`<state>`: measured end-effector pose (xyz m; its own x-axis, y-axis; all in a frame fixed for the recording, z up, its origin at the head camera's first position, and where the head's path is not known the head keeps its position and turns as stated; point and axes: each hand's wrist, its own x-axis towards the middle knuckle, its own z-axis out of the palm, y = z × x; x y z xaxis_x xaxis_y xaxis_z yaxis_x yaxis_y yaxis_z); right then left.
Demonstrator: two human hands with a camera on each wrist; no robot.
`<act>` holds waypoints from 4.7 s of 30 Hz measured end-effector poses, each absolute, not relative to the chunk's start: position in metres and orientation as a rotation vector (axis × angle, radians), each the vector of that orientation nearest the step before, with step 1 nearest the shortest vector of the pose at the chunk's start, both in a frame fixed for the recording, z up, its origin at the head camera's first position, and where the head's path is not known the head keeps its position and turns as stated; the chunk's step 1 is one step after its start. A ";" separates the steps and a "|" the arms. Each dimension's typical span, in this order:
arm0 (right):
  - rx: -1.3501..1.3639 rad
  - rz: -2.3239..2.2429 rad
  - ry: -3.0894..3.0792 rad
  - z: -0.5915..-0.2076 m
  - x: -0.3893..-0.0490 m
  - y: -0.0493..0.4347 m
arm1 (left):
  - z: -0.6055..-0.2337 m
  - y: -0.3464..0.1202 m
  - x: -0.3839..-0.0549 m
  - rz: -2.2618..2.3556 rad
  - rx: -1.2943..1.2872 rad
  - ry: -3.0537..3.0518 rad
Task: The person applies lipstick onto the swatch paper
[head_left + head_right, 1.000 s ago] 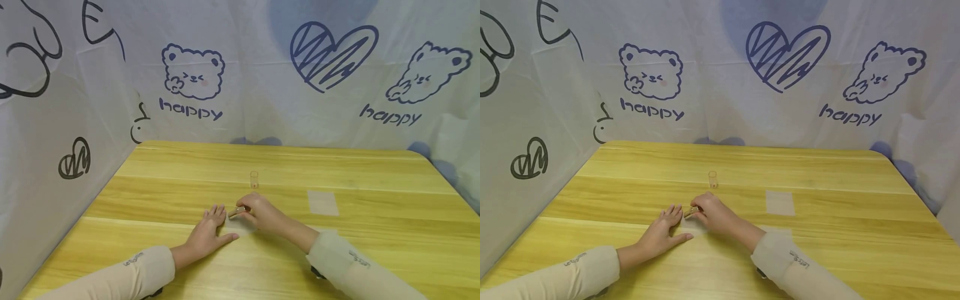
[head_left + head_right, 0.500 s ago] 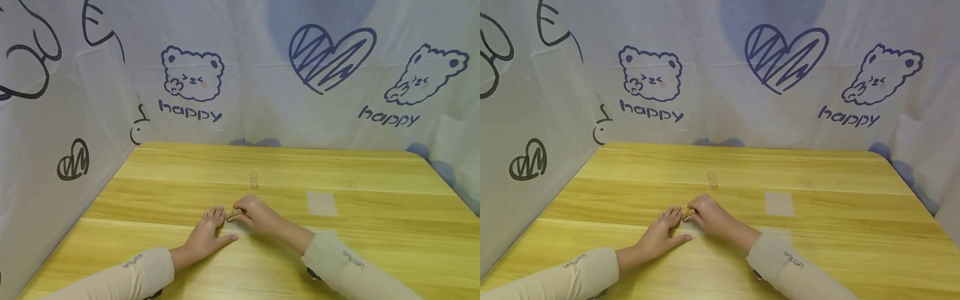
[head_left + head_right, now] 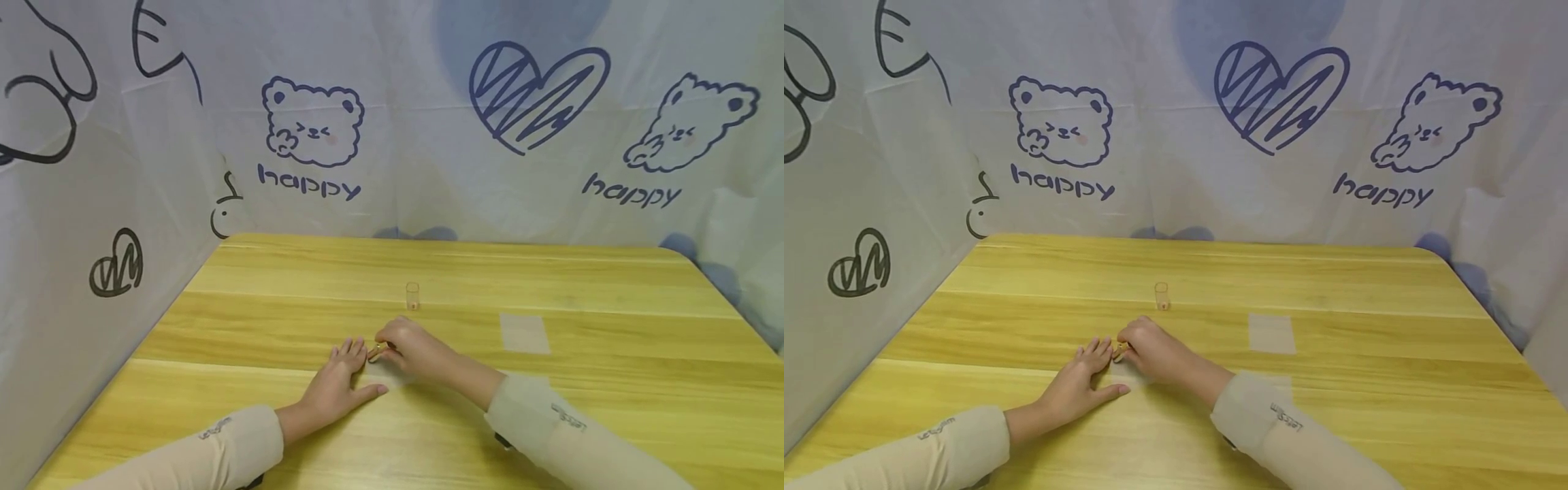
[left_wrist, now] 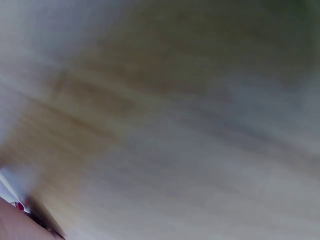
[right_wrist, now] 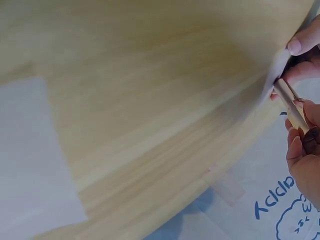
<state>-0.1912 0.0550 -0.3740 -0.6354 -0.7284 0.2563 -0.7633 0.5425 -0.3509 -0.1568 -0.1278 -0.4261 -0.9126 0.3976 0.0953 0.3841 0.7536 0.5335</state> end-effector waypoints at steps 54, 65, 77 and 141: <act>1.326 0.572 -2.739 -0.366 -0.191 0.048 | -0.427 -0.128 -0.158 0.895 0.648 2.908; 1.318 0.573 -2.736 -0.366 -0.189 0.052 | -0.425 -0.127 -0.157 0.897 0.635 2.905; 1.323 0.570 -2.702 -0.369 -0.187 0.057 | -0.425 -0.128 -0.156 0.895 0.637 2.900; 1.334 0.582 -2.596 -0.377 -0.173 0.086 | -0.426 -0.127 -0.156 0.873 0.613 2.925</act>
